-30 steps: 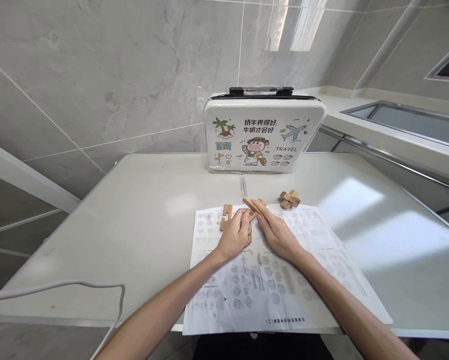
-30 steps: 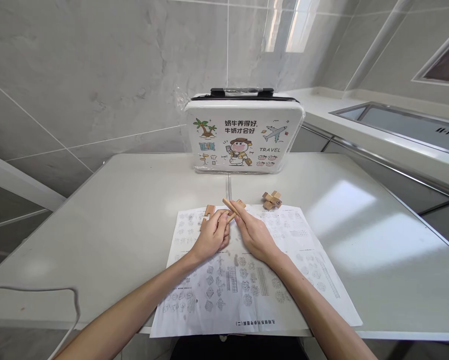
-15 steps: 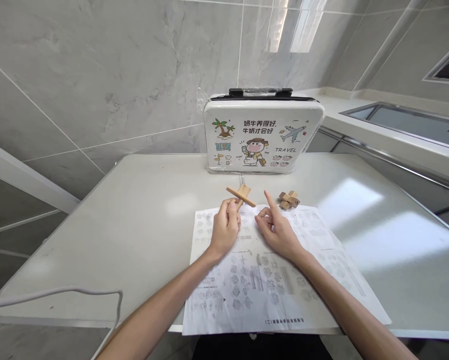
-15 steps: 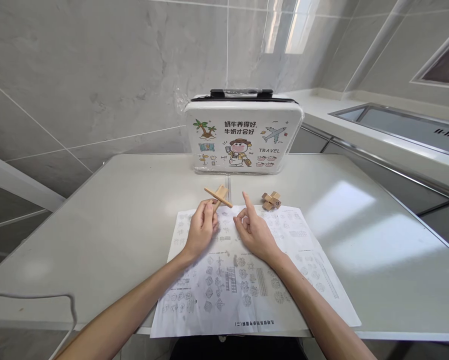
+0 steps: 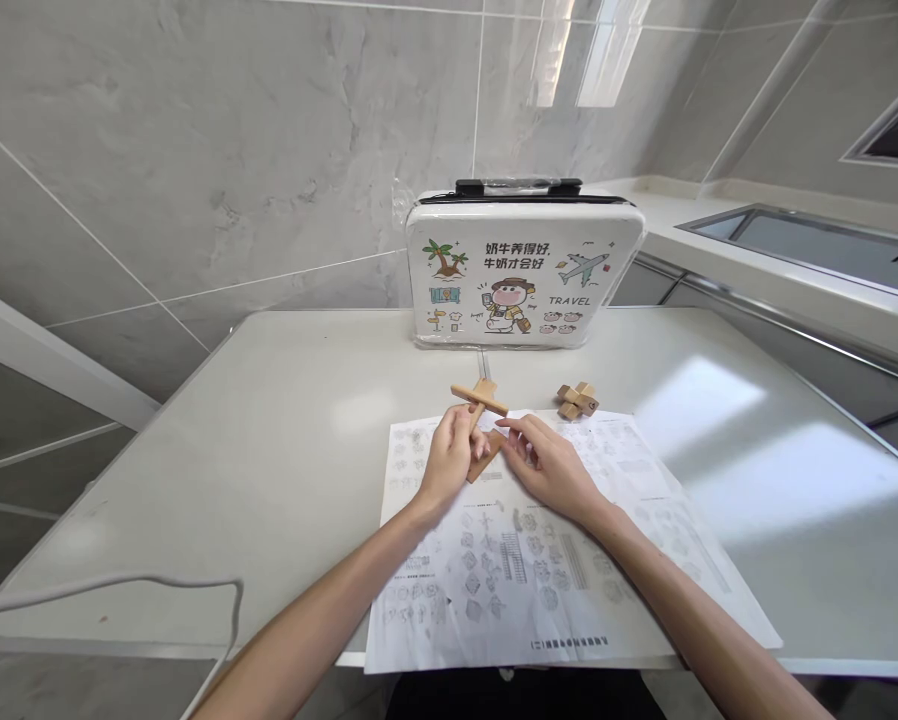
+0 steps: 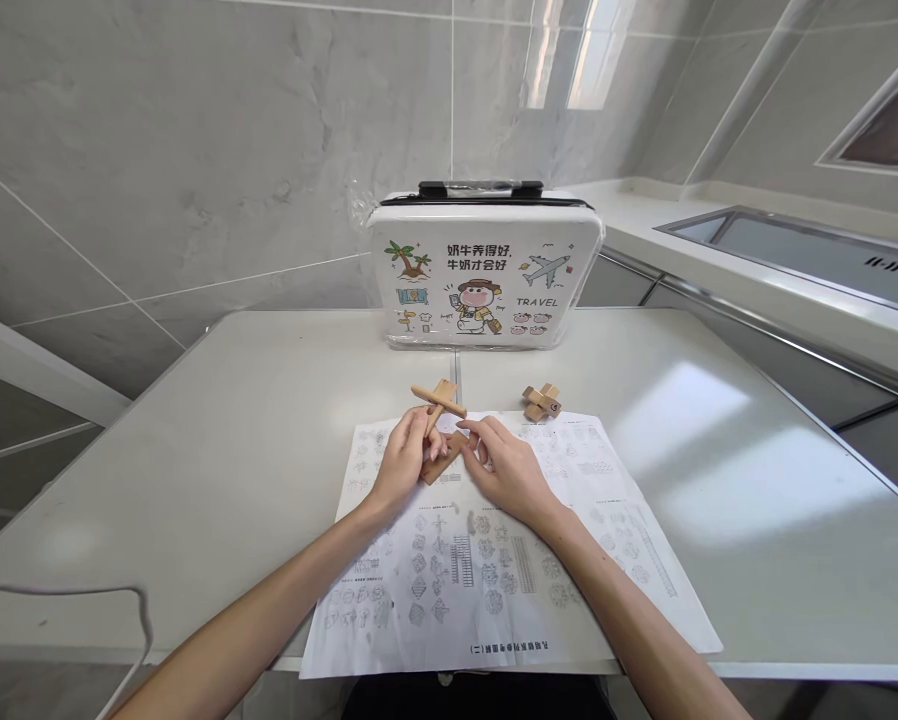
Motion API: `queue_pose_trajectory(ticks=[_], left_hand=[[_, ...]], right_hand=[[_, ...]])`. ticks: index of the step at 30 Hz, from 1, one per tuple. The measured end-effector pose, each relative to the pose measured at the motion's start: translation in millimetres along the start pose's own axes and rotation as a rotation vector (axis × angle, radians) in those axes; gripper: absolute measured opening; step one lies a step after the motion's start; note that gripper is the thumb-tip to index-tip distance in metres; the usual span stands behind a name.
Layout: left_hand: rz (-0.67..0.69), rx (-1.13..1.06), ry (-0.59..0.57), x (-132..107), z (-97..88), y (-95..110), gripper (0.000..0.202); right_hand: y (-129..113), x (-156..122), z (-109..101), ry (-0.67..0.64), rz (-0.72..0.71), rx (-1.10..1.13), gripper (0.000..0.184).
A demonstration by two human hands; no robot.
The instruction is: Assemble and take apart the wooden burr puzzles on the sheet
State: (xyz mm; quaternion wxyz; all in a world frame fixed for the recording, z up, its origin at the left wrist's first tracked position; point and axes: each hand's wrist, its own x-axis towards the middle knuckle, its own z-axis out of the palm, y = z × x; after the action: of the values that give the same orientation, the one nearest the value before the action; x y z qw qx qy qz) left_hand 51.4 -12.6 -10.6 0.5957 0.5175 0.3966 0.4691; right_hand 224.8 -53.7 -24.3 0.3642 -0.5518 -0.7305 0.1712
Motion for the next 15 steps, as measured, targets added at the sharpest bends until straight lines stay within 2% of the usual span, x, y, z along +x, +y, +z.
queue_pose_trajectory(ticks=[4, 9, 15], left_hand=[[0.000, -0.031, -0.086, -1.2, 2.4, -0.1, 0.041], [0.021, 0.005, -0.054, 0.6, 1.0, 1.3, 0.039], [0.062, 0.085, -0.019, 4.2, -3.1, 1.6, 0.039]], right_hand=[[0.4, 0.4, 0.4, -0.008, -0.067, -0.010, 0.030], [1.1, 1.9, -1.9, -0.104, -0.179, -0.005, 0.028], [5.8, 1.9, -0.5, -0.130, -0.148, 0.005, 0.025]])
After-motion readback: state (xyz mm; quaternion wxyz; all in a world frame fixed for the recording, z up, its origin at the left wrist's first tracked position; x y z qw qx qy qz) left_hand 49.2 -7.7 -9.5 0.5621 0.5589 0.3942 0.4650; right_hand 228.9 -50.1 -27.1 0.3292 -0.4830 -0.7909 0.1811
